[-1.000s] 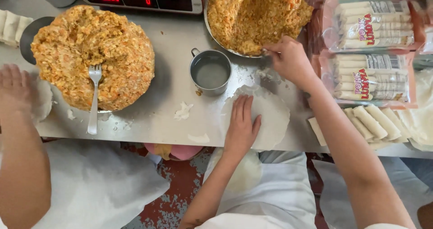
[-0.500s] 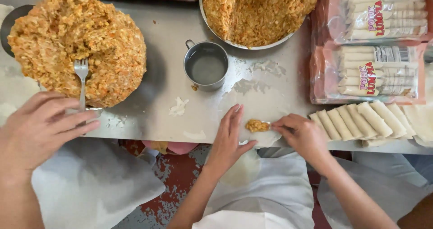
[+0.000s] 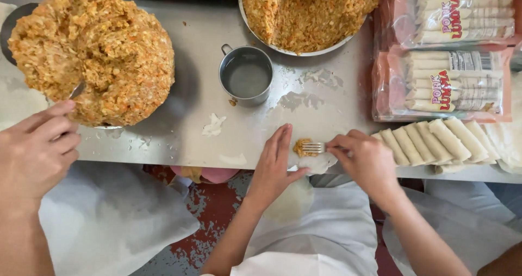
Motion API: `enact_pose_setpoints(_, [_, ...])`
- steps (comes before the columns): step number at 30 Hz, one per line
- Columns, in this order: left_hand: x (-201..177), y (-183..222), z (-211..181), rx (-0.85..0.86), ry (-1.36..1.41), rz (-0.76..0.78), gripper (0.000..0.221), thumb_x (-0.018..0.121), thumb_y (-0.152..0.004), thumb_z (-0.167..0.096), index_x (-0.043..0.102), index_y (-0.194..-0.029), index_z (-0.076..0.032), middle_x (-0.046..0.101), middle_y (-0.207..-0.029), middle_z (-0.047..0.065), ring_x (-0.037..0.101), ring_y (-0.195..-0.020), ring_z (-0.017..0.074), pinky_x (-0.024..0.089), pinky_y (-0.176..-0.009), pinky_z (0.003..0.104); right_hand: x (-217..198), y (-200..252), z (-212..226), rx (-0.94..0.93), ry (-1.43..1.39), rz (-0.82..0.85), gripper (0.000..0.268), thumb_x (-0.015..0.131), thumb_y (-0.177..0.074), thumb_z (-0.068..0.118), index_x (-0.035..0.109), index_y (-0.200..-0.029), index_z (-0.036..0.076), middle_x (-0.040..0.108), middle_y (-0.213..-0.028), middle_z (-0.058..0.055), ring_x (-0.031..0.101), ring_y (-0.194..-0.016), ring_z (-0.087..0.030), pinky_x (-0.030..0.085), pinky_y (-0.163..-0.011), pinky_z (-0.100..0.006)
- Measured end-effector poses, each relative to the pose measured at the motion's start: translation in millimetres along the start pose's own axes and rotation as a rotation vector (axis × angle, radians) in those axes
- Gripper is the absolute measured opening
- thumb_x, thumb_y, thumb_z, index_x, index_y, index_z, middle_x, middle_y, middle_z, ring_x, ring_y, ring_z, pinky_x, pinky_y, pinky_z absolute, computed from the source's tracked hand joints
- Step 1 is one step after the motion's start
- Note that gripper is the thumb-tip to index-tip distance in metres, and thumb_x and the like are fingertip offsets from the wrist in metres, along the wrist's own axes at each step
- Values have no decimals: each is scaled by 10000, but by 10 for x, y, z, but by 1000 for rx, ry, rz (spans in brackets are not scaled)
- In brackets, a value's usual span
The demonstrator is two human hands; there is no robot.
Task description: Workers are preparing lumpia by portioning meat filling onto wrappers and rolling them into cylinders on a production table.
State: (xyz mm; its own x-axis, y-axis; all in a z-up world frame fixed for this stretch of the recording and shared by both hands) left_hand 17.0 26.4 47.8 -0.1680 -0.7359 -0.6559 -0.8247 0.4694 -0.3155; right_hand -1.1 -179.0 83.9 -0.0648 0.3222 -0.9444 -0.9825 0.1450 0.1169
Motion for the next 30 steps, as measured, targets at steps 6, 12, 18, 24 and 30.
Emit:
enact_pose_setpoints(6, [167, 67, -10, 36, -347, 93, 1252, 973, -672, -306, 269, -1662, -5, 408, -1587, 249, 520, -1395, 394, 411, -1198, 486, -112, -146, 9, -115, -58, -64, 73, 797, -867, 436, 752, -909, 397, 680, -758, 78, 750, -827, -191, 604, -735, -368])
enact_pose_setpoints(12, [233, 237, 80, 200, -221, -86, 1133, 993, -622, -204, 451, -1617, -209, 446, -1559, 205, 562, -1332, 381, 453, -1143, 562, -51, -117, -163, -14, -1, 69, 68, 765, -884, 396, 720, -913, 354, 696, -822, 43, 758, -833, -276, 633, -757, -432])
enact_pose_setpoints(18, [292, 342, 74, 295, -1, -233, 128, 885, -846, -215, 762, -885, -208, 672, -1412, 6, 639, -1276, 289, 483, -1082, 554, -12, -120, 23, -74, -11, 177, 65, 750, -877, 352, 748, -929, 314, 735, -850, -85, 749, -849, -423, 622, -766, -557])
enact_pose_setpoints(24, [88, -458, 136, 349, -69, -188, 141, 739, -949, -321, 724, -876, -201, 656, -1378, -2, 588, -1292, 309, 473, -1057, 528, -154, -1546, -129, -362, 155, -624, 241, 698, -1017, 139, 813, -1192, 258, 682, -984, -10, 704, -785, -250, 584, -722, -337])
enact_pose_setpoints(30, [61, -776, 195, 230, -183, -180, 311, 607, -1056, -109, 617, -1365, -86, 605, -1324, 177, 613, -1266, 363, 518, -1061, 484, -96, -1046, 418, -420, 18, -608, 463, 544, -1034, 24, 591, -1487, 111, 550, -1039, -96, 611, -982, -317, 489, -839, -415])
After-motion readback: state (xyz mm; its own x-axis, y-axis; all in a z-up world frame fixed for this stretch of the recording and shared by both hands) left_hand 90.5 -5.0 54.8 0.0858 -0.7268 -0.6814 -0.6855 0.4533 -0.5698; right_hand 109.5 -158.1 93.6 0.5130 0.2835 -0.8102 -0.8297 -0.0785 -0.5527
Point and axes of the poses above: each hand's wrist, its own y-axis away from the middle knuckle, its own x-axis out of the palm, z = x × y, the point moved 6 cm from there along -y, towards the middle knuckle
